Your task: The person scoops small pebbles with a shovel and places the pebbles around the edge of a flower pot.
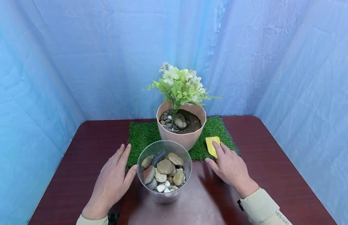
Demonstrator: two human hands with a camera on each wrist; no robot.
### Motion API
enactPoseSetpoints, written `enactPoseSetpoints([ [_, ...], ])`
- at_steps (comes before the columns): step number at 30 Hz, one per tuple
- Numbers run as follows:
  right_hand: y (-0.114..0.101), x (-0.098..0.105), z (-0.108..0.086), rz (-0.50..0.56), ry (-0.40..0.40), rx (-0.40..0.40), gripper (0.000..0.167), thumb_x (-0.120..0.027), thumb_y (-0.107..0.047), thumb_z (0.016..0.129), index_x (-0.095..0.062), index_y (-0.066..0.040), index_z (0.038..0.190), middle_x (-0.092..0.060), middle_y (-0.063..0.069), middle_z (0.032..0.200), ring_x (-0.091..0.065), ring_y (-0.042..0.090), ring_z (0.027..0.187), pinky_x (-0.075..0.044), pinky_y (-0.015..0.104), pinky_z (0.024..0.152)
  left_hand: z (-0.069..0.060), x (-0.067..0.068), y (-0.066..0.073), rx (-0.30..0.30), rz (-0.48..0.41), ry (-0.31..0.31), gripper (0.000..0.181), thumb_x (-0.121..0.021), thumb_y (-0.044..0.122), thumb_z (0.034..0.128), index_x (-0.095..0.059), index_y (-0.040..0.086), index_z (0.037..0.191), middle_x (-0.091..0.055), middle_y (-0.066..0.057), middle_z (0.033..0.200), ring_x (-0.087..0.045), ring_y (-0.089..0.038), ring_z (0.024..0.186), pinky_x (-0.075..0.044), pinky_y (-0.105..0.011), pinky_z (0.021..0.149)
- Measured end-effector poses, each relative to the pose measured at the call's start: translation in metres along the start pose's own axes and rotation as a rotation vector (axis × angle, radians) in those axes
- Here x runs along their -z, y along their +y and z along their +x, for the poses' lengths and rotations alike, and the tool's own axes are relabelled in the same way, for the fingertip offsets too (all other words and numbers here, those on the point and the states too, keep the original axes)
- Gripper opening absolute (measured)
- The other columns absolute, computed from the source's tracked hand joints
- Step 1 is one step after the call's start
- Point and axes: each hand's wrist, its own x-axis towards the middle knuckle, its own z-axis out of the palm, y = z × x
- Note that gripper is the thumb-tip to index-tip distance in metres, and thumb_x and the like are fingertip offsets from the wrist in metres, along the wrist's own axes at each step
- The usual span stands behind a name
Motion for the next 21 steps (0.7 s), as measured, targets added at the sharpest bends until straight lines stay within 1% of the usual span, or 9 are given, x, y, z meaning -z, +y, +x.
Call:
enactPoseSetpoints([
  [6, 0.001, -0.003, -0.001, -0.006, -0.022, -0.015, 0.078, -0.060, -0.056, 0.101, -0.041, -0.008, 0.160, -0.051, 0.031, 0.151, -0.060, 0.054, 0.124, -0.052, 0.067, 0.095, -0.005, 0.002, 0.001, -0.026, -0.178, -0.028, 0.065, -0.048, 0.038, 0.1113, -0.026, 0.013, 0.167, -0.033, -0.013, 0.169, -0.038, -0.038, 0.152, -0.039, -0.060, 0.116],
  [8, 0.002, -0.004, -0.001, -0.009, -0.022, -0.015, 0.078, -0.060, -0.056, 0.101, -0.041, -0.008, 0.160, -0.051, 0.031, 0.152, -0.060, 0.054, 0.124, -0.052, 0.068, 0.095, -0.007, 0.001, 0.002, -0.032, -0.241, -0.042, 0.062, -0.046, 0.036, 0.1123, -0.024, 0.017, 0.168, -0.032, -0.010, 0.170, -0.037, -0.035, 0.153, -0.038, -0.058, 0.117],
  [10, 0.002, -0.005, -0.001, -0.009, -0.020, -0.014, 0.078, -0.060, -0.056, 0.101, -0.041, -0.008, 0.160, -0.051, 0.031, 0.152, -0.059, 0.055, 0.124, -0.052, 0.068, 0.095, -0.009, 0.001, 0.004, -0.041, -0.296, -0.062, 0.061, -0.045, 0.033, 0.1129, -0.022, 0.023, 0.168, -0.032, -0.005, 0.170, -0.037, -0.031, 0.153, -0.038, -0.053, 0.118],
  [13, 0.002, -0.005, -0.002, -0.011, -0.016, -0.014, 0.078, -0.060, -0.056, 0.101, -0.042, -0.008, 0.160, -0.050, 0.030, 0.152, -0.060, 0.055, 0.123, -0.052, 0.069, 0.093, -0.013, -0.002, 0.006, -0.078, -0.397, -0.081, 0.063, -0.048, 0.024, 0.1116, -0.020, 0.030, 0.168, -0.031, 0.002, 0.170, -0.035, -0.024, 0.154, -0.034, -0.029, 0.123],
  [15, 0.002, -0.006, -0.002, -0.014, -0.014, -0.013, 0.078, -0.060, -0.056, 0.101, -0.042, -0.009, 0.160, -0.050, 0.031, 0.152, -0.059, 0.055, 0.123, -0.052, 0.069, 0.093, -0.015, -0.004, 0.008, -0.114, -0.458, -0.092, 0.071, -0.053, 0.017, 0.1073, -0.019, 0.030, 0.168, -0.032, 0.002, 0.170, -0.034, -0.021, 0.155, -0.028, -0.015, 0.121],
  [16, 0.002, -0.006, -0.002, -0.016, -0.013, -0.012, 0.078, -0.060, -0.056, 0.101, -0.042, -0.009, 0.160, -0.050, 0.031, 0.153, -0.059, 0.056, 0.123, -0.052, 0.069, 0.093, -0.016, -0.005, 0.009, -0.129, -0.488, -0.099, 0.076, -0.057, 0.015, 0.1044, -0.019, 0.030, 0.168, -0.032, 0.001, 0.170, -0.032, -0.019, 0.155, -0.025, -0.010, 0.119],
  [17, 0.002, -0.006, -0.002, -0.018, -0.012, -0.011, 0.078, -0.060, -0.057, 0.101, -0.041, -0.009, 0.160, -0.049, 0.031, 0.153, -0.059, 0.056, 0.124, -0.052, 0.069, 0.092, -0.017, -0.006, 0.010, -0.139, -0.513, -0.106, 0.081, -0.061, 0.014, 0.1011, -0.019, 0.029, 0.168, -0.031, 0.001, 0.170, -0.031, -0.018, 0.156, -0.022, -0.007, 0.117],
  [19, 0.002, -0.007, -0.002, -0.022, -0.007, -0.006, 0.078, -0.061, -0.056, 0.101, -0.042, -0.009, 0.160, -0.048, 0.031, 0.154, -0.058, 0.055, 0.124, -0.052, 0.070, 0.093, -0.019, -0.008, 0.013, -0.126, -0.541, -0.125, 0.091, -0.070, 0.019, 0.0956, -0.017, 0.029, 0.169, -0.031, 0.002, 0.170, -0.031, -0.016, 0.155, -0.027, -0.010, 0.117],
  [21, 0.002, -0.008, -0.001, -0.025, -0.001, 0.001, 0.078, -0.061, -0.057, 0.100, -0.042, -0.009, 0.159, -0.047, 0.032, 0.154, -0.057, 0.055, 0.126, -0.052, 0.070, 0.094, -0.020, -0.010, 0.015, -0.105, -0.563, -0.142, 0.100, -0.078, 0.029, 0.0911, -0.015, 0.030, 0.169, -0.030, 0.001, 0.170, -0.034, -0.018, 0.154, -0.036, -0.020, 0.117],
])
